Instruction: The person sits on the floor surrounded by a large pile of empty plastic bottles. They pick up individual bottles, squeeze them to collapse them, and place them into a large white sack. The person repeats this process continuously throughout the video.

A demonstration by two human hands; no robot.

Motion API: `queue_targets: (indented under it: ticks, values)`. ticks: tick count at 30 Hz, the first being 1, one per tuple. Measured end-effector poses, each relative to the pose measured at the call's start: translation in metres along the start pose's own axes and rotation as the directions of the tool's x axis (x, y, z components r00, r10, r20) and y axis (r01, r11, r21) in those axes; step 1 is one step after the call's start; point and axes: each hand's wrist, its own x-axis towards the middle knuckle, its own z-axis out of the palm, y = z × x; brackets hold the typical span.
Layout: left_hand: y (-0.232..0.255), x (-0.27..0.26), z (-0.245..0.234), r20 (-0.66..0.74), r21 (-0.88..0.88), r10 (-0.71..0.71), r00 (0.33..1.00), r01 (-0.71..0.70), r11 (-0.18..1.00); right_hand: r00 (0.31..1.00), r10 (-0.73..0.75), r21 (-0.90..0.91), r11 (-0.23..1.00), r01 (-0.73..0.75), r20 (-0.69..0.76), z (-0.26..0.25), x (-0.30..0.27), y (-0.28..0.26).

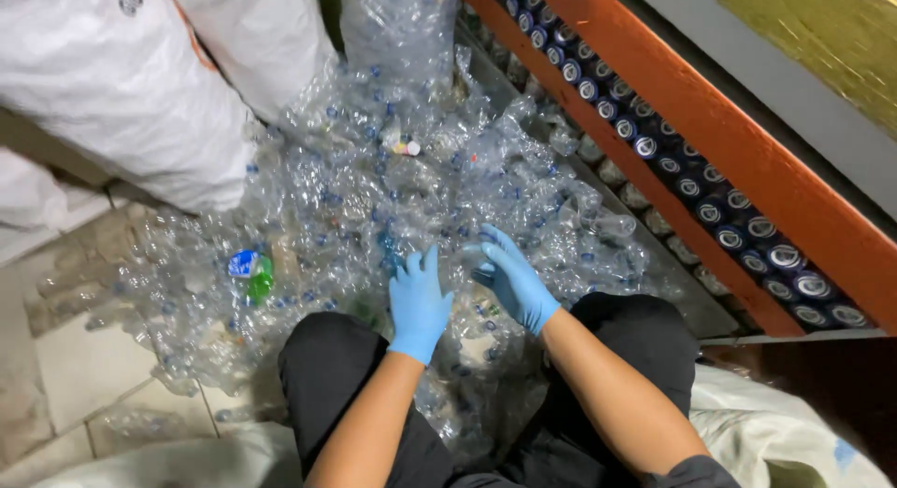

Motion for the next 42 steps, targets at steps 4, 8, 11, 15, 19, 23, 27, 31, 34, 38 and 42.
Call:
queue_targets:
  ticks: [4, 8, 11, 15, 19, 23, 27, 31, 34, 38, 42]
  values:
    - [0.015, -0.018, 0.002, -0.060, 0.338, 0.099, 0.993, -0.073, 0.938, 0.993, 0.064, 0.179, 0.983, -0.046, -0.097, 0.027, 0.000, -0.017]
    - [0.021, -0.032, 0.049, 0.032, 0.116, 0.148, 0.988, -0.151, 0.982, 0.971, 0.059, 0.100, 0.994, -0.037, -0.230, 0.017, 0.015, 0.025]
    - [0.012, -0.011, 0.081, 0.369, -0.502, 0.017, 0.929, 0.184, 0.845, 0.989, 0.083, 0.132, 0.989, -0.066, -0.122, 0.021, 0.008, 0.011]
    - [0.017, -0.012, 0.017, 0.096, -0.855, 0.329, 0.940, -0.091, 0.510, 0.996, 0.088, 0.222, 0.972, -0.079, -0.031, 0.024, -0.002, -0.037]
    - [0.007, -0.009, 0.015, 0.353, -0.906, 0.435, 0.828, 0.186, 0.381, 0.998, -0.004, 0.202, 0.979, -0.009, 0.063, 0.027, -0.017, -0.065]
    - [0.003, 0.007, 0.045, -0.043, -0.832, 0.964, 0.264, 0.524, -0.180, 0.865, -0.241, 0.514, 0.857, -0.023, 0.440, 0.006, -0.008, -0.069]
    - [-0.004, -0.009, 0.059, -0.156, -0.363, 0.964, 0.213, 0.895, -0.257, 0.784, -0.347, 0.470, 0.879, 0.080, 0.515, 0.018, -0.014, -0.060]
    - [0.003, -0.006, 0.016, 0.082, -0.813, 0.882, 0.464, 0.543, -0.210, 0.931, -0.061, 0.063, 0.997, 0.041, 0.361, 0.016, -0.010, -0.054]
    - [0.004, -0.005, 0.028, 0.315, -0.914, 0.616, 0.722, 0.405, -0.008, 0.998, -0.034, -0.160, 0.986, 0.041, 0.048, 0.022, -0.001, -0.049]
    - [0.033, 0.005, 0.000, 0.486, -0.661, 0.140, 0.862, 0.258, 0.704, 0.963, 0.026, -0.274, 0.956, -0.103, -0.269, 0.016, 0.017, -0.005]
    - [0.020, 0.003, 0.037, 0.327, -0.540, 0.069, 0.942, 0.127, 0.832, 0.968, -0.117, -0.309, 0.950, 0.044, -0.223, 0.030, 0.013, 0.002]
